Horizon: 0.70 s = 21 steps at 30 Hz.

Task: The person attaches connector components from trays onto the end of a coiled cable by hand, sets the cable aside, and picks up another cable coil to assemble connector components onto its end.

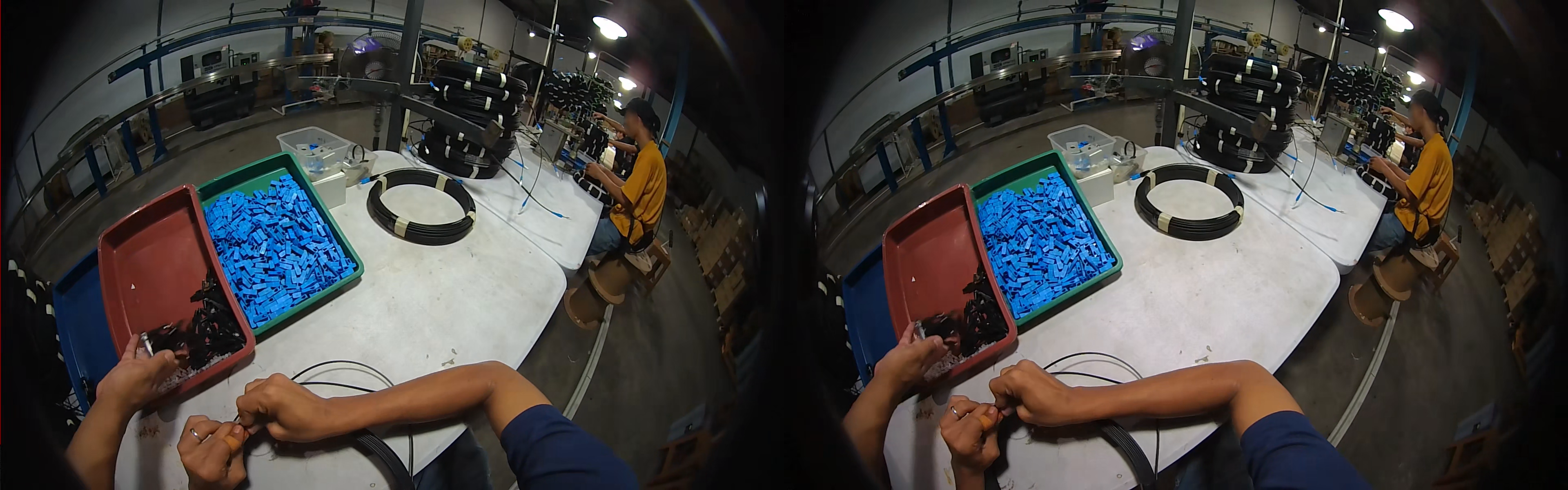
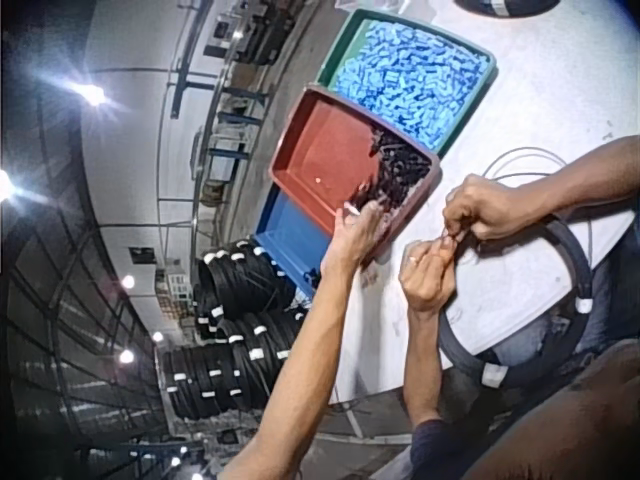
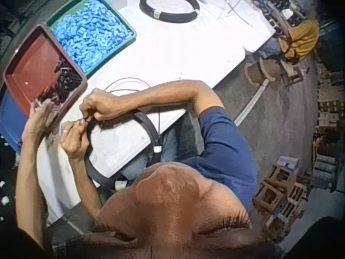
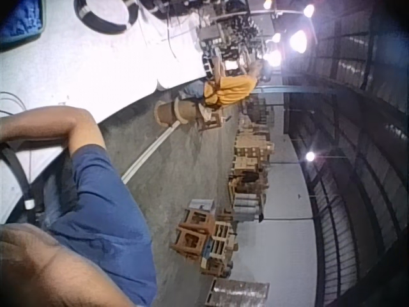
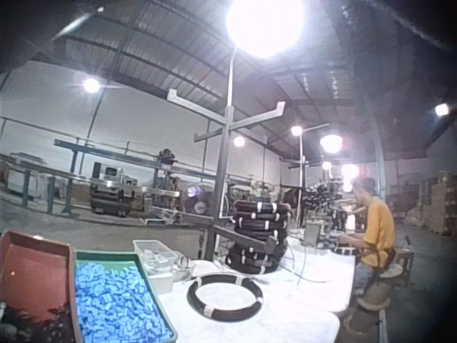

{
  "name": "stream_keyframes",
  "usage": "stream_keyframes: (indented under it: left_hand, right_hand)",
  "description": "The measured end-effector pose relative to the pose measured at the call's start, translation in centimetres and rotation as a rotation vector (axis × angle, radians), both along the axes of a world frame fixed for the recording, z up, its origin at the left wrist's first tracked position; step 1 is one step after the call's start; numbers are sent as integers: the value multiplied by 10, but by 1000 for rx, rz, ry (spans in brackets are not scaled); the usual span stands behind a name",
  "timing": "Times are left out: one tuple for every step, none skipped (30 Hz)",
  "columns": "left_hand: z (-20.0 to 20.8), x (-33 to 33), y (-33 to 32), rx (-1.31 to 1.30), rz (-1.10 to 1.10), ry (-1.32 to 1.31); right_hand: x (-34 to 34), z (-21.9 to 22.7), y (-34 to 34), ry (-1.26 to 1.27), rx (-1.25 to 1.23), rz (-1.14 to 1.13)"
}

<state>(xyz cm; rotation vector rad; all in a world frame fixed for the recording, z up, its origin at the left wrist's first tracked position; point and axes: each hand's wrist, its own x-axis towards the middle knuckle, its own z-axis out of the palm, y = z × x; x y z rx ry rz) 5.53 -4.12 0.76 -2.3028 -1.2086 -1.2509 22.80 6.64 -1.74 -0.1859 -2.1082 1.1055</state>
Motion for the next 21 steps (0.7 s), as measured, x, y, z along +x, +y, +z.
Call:
stream_keyframes:
  left_hand:
    - [-3,0,4,1,-14,-9]
    - [-6,-2,8,-29,-2,-29]
    - [-6,-4,5,-59,28,-38]
    - [-7,-1,2,-153,57,-242]
    - [-9,-4,-1,-152,61,-240]
    - [-11,-10,-2,-294,87,-438]
    - [-15,-15,-2,-436,109,-637]
    - [-20,-18,-2,-474,68,-680]
    - [-16,-19,-7,-469,83,-676]
    - [-11,-20,-13,-428,78,-587]
    - [-11,-19,-9,-395,43,-507]
    - [-12,-16,-6,-377,20,-477]
    - [-14,-12,-2,-379,8,-480]
    - [-9,-4,1,-254,-16,-330]
    - [-5,0,3,-128,-38,-180]
    - [-3,-1,4,-62,-46,-42]
    - [0,-1,2,-62,-37,-37]
    - [3,-3,0,-47,-19,-7]
    - [5,-4,-3,-32,1,24]
    - [-1,-4,-2,-97,-6,-129]
    - [-7,-7,-3,-99,-7,-131]
  right_hand:
    - [2,-1,1,-9,1,-14]
    - [3,-4,2,7,46,-48]
    - [1,-3,0,35,91,-65]
    - [1,-1,-2,35,92,-63]
    - [0,2,-4,77,196,-115]
    - [0,3,-6,117,299,-169]
    - [1,3,-5,117,300,-170]
    - [3,2,-5,115,362,-181]
    - [0,4,-8,125,421,-179]
    - [-3,6,-11,136,420,-167]
    - [-2,6,-10,138,407,-158]
    - [-1,5,-9,142,394,-148]
    - [0,2,-6,135,395,-158]
    - [0,3,-3,33,206,-90]
    - [1,3,-1,-68,15,-21]
    - [1,3,0,-109,-146,11]
    - [-1,4,-1,-106,-145,20]
    - [-3,3,-1,-85,-99,24]
    - [-5,3,-2,-64,-52,28]
    - [-4,3,-2,-67,-54,26]
    - [-1,3,-3,11,129,-44]
